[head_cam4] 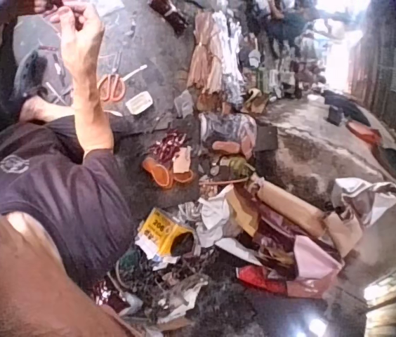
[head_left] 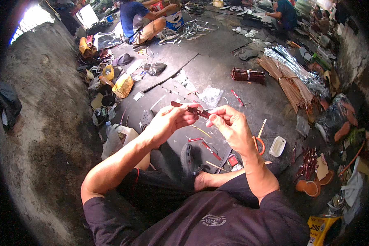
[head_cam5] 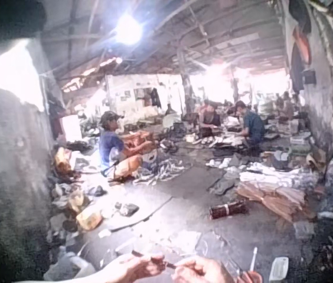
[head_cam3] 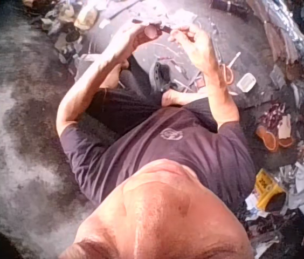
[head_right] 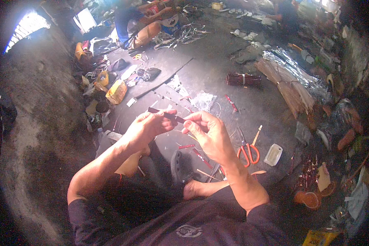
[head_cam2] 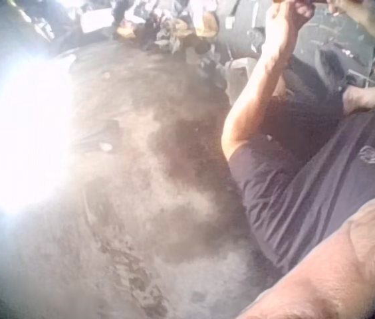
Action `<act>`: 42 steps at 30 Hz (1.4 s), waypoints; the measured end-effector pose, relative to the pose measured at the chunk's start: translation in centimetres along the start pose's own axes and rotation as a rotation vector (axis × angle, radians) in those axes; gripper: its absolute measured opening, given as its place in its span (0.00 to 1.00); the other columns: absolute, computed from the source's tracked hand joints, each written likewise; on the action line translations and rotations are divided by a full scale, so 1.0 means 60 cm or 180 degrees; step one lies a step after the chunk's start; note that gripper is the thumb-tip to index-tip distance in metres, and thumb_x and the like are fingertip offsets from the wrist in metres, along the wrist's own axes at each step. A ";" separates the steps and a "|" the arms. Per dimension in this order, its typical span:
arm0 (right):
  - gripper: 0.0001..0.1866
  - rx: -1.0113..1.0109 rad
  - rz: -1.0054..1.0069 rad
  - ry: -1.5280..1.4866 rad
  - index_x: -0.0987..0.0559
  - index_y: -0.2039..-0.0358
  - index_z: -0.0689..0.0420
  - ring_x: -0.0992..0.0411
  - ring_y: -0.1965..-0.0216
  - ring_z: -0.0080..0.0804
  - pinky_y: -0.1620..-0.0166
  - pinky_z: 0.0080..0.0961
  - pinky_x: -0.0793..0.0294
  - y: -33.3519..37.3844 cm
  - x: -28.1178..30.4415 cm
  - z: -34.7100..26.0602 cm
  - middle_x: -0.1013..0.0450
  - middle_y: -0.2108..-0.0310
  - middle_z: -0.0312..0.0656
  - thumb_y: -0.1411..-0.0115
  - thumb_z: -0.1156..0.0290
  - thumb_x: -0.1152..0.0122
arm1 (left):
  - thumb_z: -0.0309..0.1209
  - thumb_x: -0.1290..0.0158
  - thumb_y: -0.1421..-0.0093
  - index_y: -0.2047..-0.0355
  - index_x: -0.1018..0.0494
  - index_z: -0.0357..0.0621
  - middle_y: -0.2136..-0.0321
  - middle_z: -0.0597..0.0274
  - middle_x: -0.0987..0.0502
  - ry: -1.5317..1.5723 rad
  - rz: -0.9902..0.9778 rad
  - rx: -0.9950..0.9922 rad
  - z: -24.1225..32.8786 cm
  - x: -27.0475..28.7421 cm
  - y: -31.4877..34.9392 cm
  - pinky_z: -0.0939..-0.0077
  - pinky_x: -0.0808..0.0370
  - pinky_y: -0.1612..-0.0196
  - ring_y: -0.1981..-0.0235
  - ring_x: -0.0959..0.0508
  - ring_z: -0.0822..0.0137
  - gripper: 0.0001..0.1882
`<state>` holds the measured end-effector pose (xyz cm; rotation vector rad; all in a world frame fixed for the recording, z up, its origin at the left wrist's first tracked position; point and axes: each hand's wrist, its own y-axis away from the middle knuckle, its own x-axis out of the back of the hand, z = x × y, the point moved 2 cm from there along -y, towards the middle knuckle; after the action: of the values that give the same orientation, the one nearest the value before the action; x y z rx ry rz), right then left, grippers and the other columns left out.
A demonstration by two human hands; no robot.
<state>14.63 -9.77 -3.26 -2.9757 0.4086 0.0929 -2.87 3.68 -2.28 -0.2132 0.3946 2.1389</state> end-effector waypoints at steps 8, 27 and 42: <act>0.08 -0.0038 0.0292 0.0161 0.25 0.62 0.60 0.28 0.77 0.18 0.75 0.17 0.30 0.017 -0.033 0.008 0.24 0.72 0.37 0.35 0.69 0.41 | 0.36 0.55 0.29 0.39 0.34 0.39 0.44 0.56 0.27 -0.0781 -0.0268 -0.0680 -0.002 -0.015 -0.007 0.70 0.34 0.38 0.44 0.28 0.68 0.21; 0.09 -0.0385 0.0247 -0.1398 0.25 0.60 0.60 0.23 0.69 0.23 0.73 0.19 0.23 0.013 -0.055 0.046 0.25 0.63 0.42 0.34 0.68 0.42 | 0.41 0.55 0.30 0.40 0.32 0.41 0.45 0.61 0.27 -0.1054 -0.0120 -0.0697 -0.017 -0.025 -0.011 0.69 0.37 0.36 0.42 0.30 0.70 0.23; 0.07 -0.0322 0.0154 0.0425 0.20 0.63 0.62 0.25 0.65 0.18 0.61 0.17 0.26 0.015 0.010 -0.002 0.21 0.68 0.36 0.36 0.72 0.39 | 0.40 0.55 0.30 0.41 0.33 0.34 0.42 0.52 0.29 -0.0058 -0.0129 -0.0112 -0.022 -0.021 -0.008 0.64 0.32 0.38 0.44 0.27 0.62 0.24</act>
<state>14.96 -10.77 -3.32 -3.0827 0.5063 -0.0835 -1.78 2.49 -3.20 -0.2198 0.3397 2.1076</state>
